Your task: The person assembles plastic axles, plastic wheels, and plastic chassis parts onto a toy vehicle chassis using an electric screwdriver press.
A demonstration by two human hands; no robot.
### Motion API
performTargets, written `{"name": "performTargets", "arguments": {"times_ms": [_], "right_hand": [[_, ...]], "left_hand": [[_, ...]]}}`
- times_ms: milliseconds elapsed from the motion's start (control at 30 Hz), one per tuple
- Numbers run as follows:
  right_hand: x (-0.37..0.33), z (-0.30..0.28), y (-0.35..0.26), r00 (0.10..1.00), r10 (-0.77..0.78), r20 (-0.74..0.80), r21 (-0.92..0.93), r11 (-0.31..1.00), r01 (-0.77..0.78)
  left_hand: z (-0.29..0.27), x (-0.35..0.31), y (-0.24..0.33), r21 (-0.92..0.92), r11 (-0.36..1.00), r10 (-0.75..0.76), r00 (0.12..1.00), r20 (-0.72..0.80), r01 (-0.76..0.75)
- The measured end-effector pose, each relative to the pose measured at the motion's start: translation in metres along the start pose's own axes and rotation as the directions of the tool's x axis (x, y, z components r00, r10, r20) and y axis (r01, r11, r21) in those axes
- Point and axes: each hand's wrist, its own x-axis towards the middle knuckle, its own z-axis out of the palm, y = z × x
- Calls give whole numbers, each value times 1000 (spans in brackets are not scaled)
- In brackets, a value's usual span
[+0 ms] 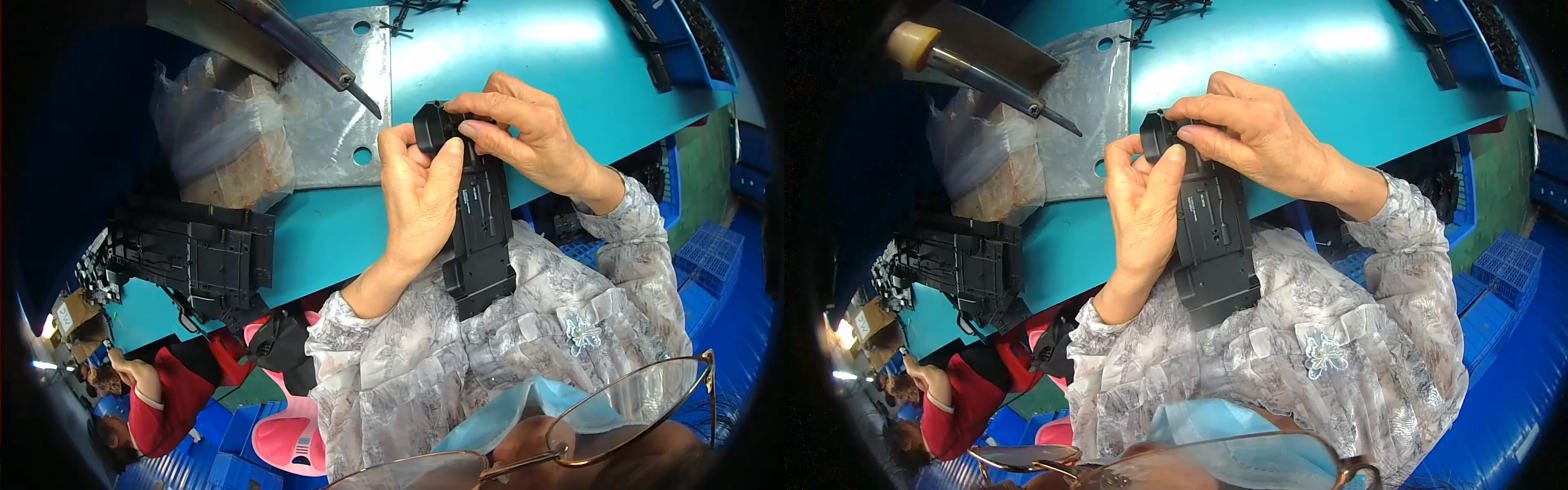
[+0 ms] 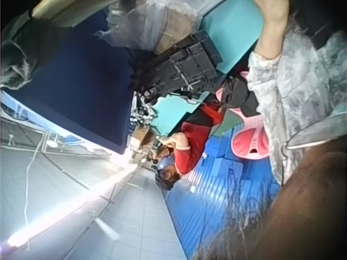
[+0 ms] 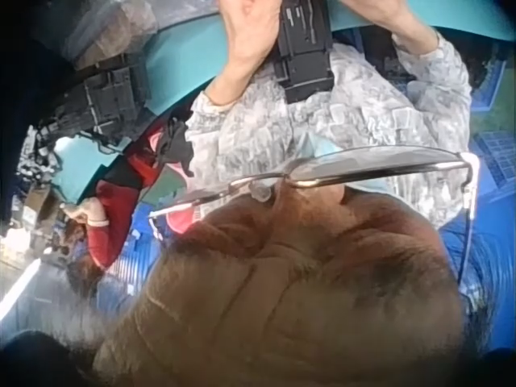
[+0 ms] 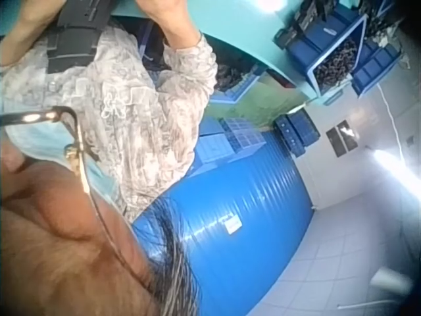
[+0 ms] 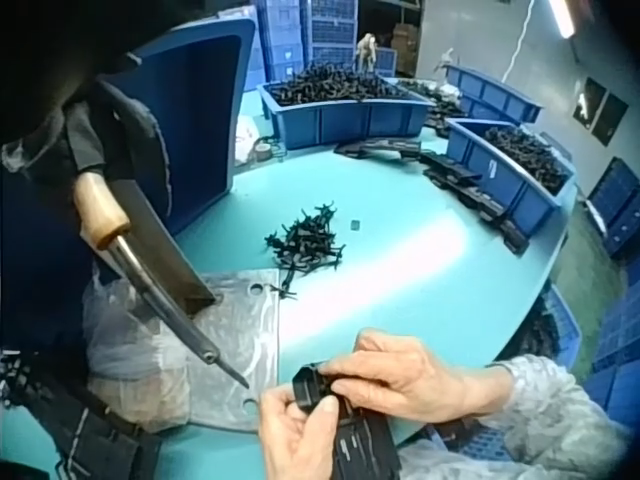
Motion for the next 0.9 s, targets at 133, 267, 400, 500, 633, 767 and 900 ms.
{"name": "performTargets", "arguments": {"times_ms": [133,267,400,500,633,767,900], "right_hand": [[1,0,3,999,31,29,119,992,-34],[2,-1,6,996,57,66,187,980,-69],[4,0,8,995,50,84,276,958,-72],[5,0,8,996,21,89,236,971,-41],[4,-1,10,993,21,116,245,968,-49],[7,0,16,995,1,102,340,940,-36],[7,-9,19,990,-12,140,346,937,-38]], "left_hand": [[3,0,1,9,1000,3,1000,-17,-3],[2,0,0,10,1000,9,1000,2,-9],[4,1,2,-36,999,-10,1000,-24,9],[2,2,-2,-58,998,3,1000,-21,-5],[2,3,-1,-34,999,-6,999,-36,5],[-1,4,0,17,998,-60,996,-69,61],[0,4,0,5,998,-55,994,-90,56]]}}
